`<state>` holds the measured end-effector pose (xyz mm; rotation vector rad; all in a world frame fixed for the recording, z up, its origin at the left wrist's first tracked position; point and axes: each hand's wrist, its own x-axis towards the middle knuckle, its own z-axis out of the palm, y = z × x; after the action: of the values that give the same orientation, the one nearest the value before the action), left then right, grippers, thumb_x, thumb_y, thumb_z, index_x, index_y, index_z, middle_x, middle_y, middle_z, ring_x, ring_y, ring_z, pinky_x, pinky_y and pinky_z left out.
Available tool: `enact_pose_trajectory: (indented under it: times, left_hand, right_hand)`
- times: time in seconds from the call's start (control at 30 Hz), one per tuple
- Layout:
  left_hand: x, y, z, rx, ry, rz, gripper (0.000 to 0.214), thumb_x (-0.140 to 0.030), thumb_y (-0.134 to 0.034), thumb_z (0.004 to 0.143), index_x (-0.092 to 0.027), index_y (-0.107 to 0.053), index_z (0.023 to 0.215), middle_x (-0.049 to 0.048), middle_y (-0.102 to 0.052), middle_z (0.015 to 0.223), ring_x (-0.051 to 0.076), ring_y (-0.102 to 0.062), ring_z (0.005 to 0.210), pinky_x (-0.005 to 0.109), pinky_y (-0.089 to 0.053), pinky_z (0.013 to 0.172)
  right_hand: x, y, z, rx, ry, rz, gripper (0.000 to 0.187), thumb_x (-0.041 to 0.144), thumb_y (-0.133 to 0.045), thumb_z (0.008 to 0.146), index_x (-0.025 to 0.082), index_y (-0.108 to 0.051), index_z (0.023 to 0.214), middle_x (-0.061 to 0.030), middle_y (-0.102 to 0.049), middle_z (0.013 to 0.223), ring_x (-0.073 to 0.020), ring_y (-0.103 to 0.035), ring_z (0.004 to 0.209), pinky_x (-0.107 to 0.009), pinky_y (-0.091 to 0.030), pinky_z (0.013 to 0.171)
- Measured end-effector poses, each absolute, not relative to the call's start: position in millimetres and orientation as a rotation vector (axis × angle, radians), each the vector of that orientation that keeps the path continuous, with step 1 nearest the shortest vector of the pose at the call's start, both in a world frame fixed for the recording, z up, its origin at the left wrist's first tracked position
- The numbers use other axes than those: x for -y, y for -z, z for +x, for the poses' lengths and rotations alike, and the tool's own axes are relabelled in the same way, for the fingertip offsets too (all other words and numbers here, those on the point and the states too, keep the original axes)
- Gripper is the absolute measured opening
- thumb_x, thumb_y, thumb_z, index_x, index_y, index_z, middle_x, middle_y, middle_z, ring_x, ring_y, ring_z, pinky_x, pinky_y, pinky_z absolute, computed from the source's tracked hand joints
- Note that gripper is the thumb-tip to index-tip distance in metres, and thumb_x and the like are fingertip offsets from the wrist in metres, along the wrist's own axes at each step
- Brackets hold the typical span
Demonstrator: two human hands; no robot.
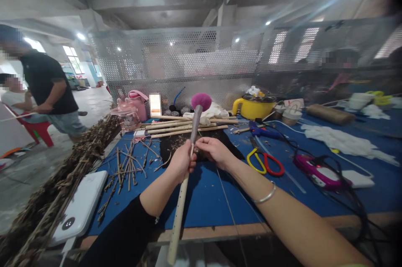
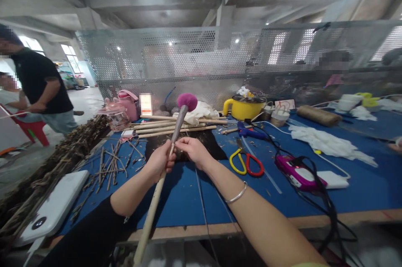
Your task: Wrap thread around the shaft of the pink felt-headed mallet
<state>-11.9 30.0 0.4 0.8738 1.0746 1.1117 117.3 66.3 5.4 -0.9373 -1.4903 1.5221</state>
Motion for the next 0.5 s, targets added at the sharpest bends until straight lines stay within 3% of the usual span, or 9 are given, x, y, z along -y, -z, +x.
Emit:
enact_pose_trajectory:
  times: [0.1,0.23,0.37,0.5]
  left_hand:
    - [-24.8,-6.8,-8.9,-0.981,-1.105,0.773,0.043,-0.056,-0.027,0.083,-0.018,-0.044,0.072,-0.0055,-0.038,0.045,0.004,-0.026,0.030,0.016,-0.017,0.030]
    - [-19.5,-10.3,-5.3,-0.948,-1.108,0.764,0.040,-0.052,-0.028,0.084,-0.017,-0.044,0.073,-0.0051,-0.038,0.045,0.004,-0.026,0.029,0.016,-0.016,0.030]
    - [-18.6,-9.2,-6.4,-0.927,-1.093,0.778,0.033,-0.048,-0.035,0.080,-0.018,-0.042,0.071,-0.0064,-0.036,0.046,0.003,-0.025,0.030,0.015,-0.015,0.030]
    - [-15.8,-8.0,-7.9,-0.850,-0.978,0.890,0.022,-0.036,-0.052,0.070,-0.020,-0.036,0.069,-0.0101,-0.027,0.044,0.002,-0.019,0.031,0.013,-0.013,0.031]
  right_hand:
    - [-67.8,-1.7,119.4,1.519,-1.473,-0.858,0.028,0.039,-0.066,0.065,0.014,-0.052,0.066,0.0068,-0.043,0.045,-0.0018,-0.022,0.034,-0.020,-0.013,0.035]
    - [-72.2,3.4,123.1,1.549,-1.431,-0.845,0.031,0.040,-0.068,0.063,0.014,-0.053,0.069,0.0054,-0.049,0.050,-0.0020,-0.023,0.034,-0.020,-0.013,0.034]
    - [-72.3,4.1,122.1,1.513,-1.502,-0.845,0.032,0.040,-0.068,0.063,0.015,-0.052,0.072,0.0081,-0.043,0.046,-0.0015,-0.021,0.031,-0.019,-0.011,0.033]
    - [-72.4,3.7,126.1,1.542,-1.719,-0.747,0.037,0.038,-0.068,0.065,0.015,-0.055,0.092,0.0080,-0.045,0.049,-0.0008,-0.019,0.031,-0.019,-0.009,0.033]
